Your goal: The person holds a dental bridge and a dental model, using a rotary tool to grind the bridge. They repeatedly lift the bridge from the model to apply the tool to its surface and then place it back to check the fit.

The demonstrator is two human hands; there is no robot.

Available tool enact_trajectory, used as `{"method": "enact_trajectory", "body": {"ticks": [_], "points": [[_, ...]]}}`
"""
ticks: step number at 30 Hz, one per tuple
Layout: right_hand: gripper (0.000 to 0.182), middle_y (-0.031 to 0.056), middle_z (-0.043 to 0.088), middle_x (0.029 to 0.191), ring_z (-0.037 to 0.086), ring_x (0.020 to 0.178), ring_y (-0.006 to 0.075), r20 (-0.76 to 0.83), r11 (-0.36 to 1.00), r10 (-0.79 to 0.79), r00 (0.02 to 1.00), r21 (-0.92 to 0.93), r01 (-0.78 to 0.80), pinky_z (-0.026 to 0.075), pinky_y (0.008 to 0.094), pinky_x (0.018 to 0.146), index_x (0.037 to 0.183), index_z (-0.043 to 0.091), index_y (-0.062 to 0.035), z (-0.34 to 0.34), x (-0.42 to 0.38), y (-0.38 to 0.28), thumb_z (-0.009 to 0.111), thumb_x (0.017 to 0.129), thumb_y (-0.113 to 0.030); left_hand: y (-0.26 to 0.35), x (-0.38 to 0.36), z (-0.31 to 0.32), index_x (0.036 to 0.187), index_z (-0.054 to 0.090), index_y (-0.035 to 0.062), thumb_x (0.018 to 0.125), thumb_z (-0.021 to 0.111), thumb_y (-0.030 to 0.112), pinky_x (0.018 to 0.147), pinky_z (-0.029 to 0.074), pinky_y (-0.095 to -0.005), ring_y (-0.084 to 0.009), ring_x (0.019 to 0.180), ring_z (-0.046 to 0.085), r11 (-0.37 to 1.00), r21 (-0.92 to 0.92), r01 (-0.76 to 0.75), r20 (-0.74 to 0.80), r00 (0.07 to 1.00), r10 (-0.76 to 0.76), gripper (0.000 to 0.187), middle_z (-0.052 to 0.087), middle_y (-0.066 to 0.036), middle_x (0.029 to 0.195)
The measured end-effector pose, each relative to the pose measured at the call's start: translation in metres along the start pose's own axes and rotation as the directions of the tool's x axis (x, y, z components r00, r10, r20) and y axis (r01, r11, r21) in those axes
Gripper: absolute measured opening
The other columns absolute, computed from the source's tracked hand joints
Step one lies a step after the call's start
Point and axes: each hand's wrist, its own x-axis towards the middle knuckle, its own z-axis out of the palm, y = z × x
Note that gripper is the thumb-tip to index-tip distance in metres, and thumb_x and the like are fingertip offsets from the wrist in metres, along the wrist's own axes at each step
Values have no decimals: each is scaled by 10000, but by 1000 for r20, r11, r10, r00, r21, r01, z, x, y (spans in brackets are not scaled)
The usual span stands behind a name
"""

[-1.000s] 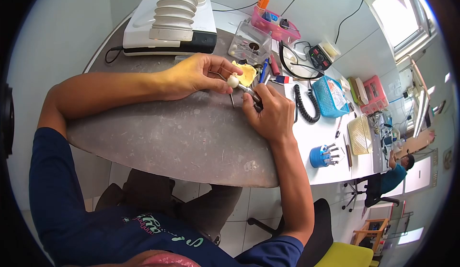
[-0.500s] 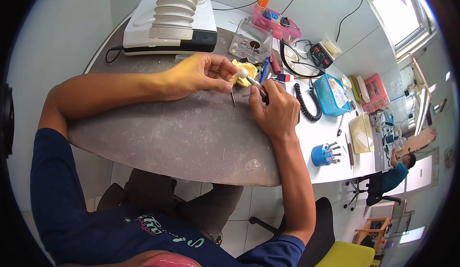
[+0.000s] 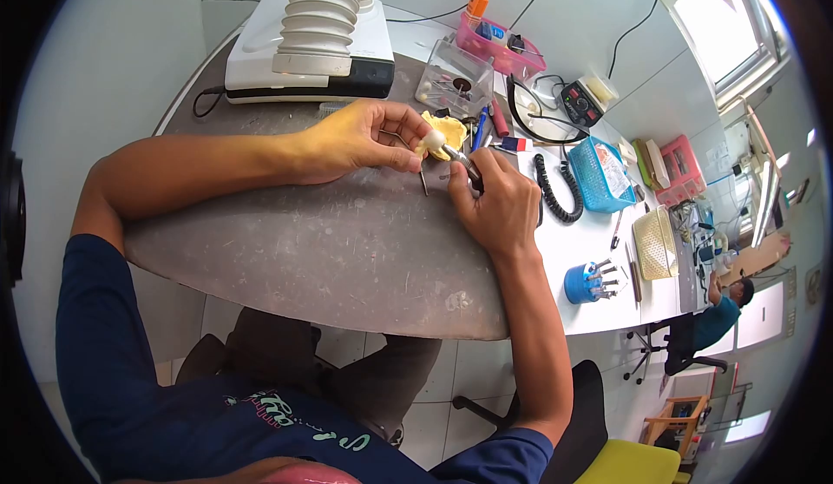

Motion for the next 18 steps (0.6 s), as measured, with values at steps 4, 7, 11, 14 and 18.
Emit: {"method": "enact_trajectory", "body": {"ticks": [4,7,11,14,18], "points": [[242,103,622,684,615,534,277,41,996,-64,997,59,62,470,393,509,798,613,-48,-3,-2,0,678,889,-263,1,0,0,1199,619,21,848,772,30,940,513,-252,-100,1005,621,1000,30,7,-25,1000,-6,383,663,-43,1090],[245,105,623,690,612,532,274,11,1000,-11,1000,26,11,467,386,509,803,609,-45,-2,-2,0,677,893,-262,-1,1,0,1209,611,18,854,768,33,954,512,-257,-107,1019,627,999,37,-21,-6,1000,21,388,666,-46,1089],[250,106,616,687,607,529,271,-25,1000,15,1000,-7,-16,462,382,507,798,603,-43,-1,-2,2,678,895,-261,0,0,1,1224,599,17,877,748,46,957,523,-261,-113,1044,645,1000,-8,-14,-14,1000,14,379,671,-61,1128],[255,107,606,678,601,524,270,-25,1000,14,1000,-14,-14,453,383,502,795,597,-40,-2,-2,1,678,896,-260,3,-3,2,1247,594,18,889,738,54,958,528,-262,-116,1047,652,999,-51,14,-27,1000,-16,388,673,-68,1151],[260,108,602,678,594,519,272,-22,1000,13,1000,-8,-13,445,386,498,795,591,-36,-2,-2,1,675,901,-258,5,-4,3,1295,600,12,893,736,59,958,528,-262,-115,1044,649,998,51,-21,-40,999,23,427,671,-69,1156]]}}
